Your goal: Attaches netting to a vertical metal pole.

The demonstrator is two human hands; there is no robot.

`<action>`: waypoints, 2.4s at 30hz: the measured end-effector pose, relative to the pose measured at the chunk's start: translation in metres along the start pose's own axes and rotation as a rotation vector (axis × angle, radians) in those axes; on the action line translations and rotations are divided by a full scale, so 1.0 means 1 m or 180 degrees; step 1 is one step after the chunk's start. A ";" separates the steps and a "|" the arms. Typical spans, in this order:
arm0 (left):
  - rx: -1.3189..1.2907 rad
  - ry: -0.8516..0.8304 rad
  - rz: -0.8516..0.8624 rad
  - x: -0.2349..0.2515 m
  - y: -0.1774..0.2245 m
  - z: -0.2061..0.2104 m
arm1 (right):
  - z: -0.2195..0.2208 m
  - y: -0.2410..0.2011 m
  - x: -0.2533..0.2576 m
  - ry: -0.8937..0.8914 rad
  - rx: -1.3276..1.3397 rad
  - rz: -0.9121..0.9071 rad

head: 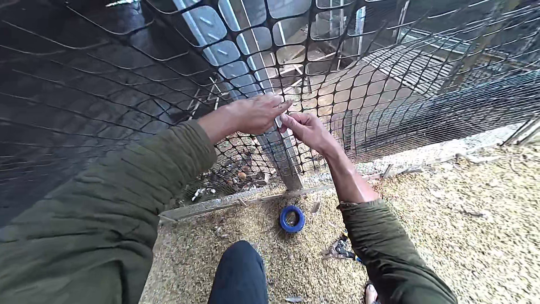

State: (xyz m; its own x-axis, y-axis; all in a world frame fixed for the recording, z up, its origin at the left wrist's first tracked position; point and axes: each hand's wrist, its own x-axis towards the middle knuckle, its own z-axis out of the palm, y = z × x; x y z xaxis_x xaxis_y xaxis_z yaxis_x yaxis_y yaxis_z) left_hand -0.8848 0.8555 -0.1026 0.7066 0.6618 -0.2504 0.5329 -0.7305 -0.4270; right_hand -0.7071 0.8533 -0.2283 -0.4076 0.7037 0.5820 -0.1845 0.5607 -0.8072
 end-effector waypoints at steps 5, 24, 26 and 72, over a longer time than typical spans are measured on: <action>0.0099 0.0319 0.0267 -0.005 -0.003 0.003 | 0.007 -0.017 -0.001 0.0206 -0.0518 0.0316; 0.0006 0.0890 0.0220 -0.009 -0.001 0.023 | 0.002 -0.025 -0.012 0.0127 -0.0128 0.0435; -0.0030 0.0987 0.0253 -0.010 -0.004 0.025 | -0.006 -0.022 -0.012 -0.0005 -0.0448 0.0368; -0.0670 0.0586 0.0064 -0.024 -0.012 0.013 | -0.003 -0.008 0.003 0.0359 -0.1073 0.0283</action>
State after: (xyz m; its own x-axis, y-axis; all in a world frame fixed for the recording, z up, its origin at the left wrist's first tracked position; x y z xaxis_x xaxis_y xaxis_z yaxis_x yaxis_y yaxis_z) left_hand -0.9140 0.8499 -0.1025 0.7805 0.6191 -0.0866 0.5893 -0.7749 -0.2289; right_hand -0.7043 0.8527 -0.2197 -0.3041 0.7893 0.5334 0.1599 0.5943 -0.7882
